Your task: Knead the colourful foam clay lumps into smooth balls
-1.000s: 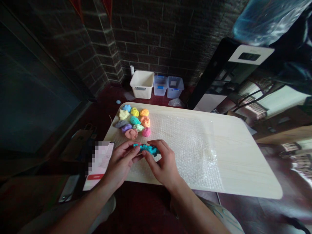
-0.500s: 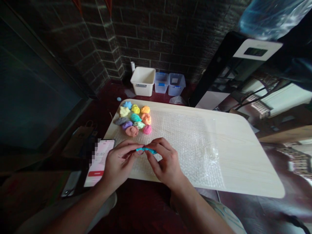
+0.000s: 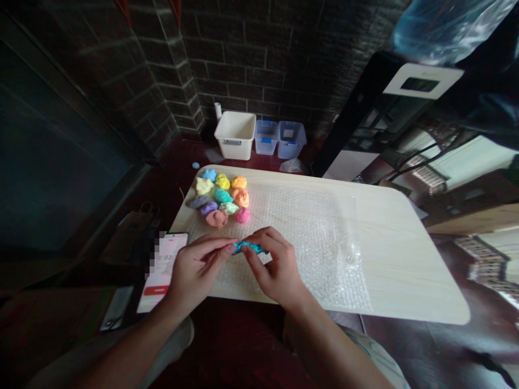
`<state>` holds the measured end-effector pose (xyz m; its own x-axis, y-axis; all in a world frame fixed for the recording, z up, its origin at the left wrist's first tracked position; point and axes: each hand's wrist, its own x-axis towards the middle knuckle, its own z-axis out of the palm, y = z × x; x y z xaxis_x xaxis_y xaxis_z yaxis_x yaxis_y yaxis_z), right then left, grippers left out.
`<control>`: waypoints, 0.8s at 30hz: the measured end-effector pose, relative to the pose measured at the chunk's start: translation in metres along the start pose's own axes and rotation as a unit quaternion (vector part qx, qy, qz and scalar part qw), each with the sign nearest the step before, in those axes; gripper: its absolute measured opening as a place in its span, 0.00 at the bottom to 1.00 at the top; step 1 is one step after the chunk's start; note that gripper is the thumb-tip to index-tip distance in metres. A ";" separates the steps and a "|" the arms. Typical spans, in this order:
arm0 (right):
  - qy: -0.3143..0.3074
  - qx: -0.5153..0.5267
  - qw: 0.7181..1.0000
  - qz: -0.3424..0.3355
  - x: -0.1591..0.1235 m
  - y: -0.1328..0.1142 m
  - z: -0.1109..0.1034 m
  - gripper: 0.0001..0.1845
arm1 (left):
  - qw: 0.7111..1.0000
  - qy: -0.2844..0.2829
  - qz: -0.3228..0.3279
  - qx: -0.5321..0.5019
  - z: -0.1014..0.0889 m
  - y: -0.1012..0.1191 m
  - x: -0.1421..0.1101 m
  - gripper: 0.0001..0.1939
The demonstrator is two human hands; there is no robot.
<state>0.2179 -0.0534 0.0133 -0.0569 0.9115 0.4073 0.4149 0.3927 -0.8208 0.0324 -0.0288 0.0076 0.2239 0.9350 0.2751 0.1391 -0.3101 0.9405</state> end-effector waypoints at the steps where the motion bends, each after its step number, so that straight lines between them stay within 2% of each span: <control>1: -0.005 -0.002 1.000 -0.006 0.000 -0.001 0.000 0.06 | 1.000 0.006 0.006 0.003 -0.001 0.001 0.001 0.07; 4: -0.018 -0.002 1.000 -0.009 -0.002 -0.001 0.002 0.07 | 1.000 0.012 0.006 0.013 -0.003 0.001 0.003 0.06; 6: -0.023 0.011 1.000 0.005 -0.003 0.000 0.004 0.06 | 1.000 0.012 -0.018 -0.008 -0.003 -0.001 0.003 0.05; 9: -0.019 0.056 0.995 0.076 -0.003 0.005 0.007 0.08 | 0.991 0.013 -0.093 -0.098 0.000 -0.006 0.004 0.05; 11: -0.010 0.104 0.984 0.148 -0.004 0.009 0.009 0.11 | 0.977 0.019 -0.134 -0.165 0.003 -0.008 0.005 0.10; 14: 0.009 0.158 0.967 0.202 -0.004 0.014 0.011 0.12 | 0.966 0.028 -0.154 -0.204 0.007 -0.009 0.006 0.16; 19: -0.009 0.129 0.978 0.161 -0.003 0.013 0.009 0.11 | 0.971 0.030 -0.155 -0.182 0.006 -0.008 0.006 0.08; 22: -0.024 0.112 0.985 0.129 -0.003 0.011 0.008 0.11 | 0.973 0.026 -0.155 -0.171 0.006 -0.010 0.004 0.08; 24: -0.031 0.090 0.987 0.132 -0.003 0.011 0.008 0.11 | 0.972 0.023 -0.158 -0.170 0.008 -0.012 0.003 0.08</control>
<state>0.2149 -0.0512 -0.0003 -0.0260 0.9884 0.1493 0.2542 0.1510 -0.9553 0.0391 -0.0238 -0.0046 0.1774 0.9834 -0.0369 -0.1343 0.0613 0.9890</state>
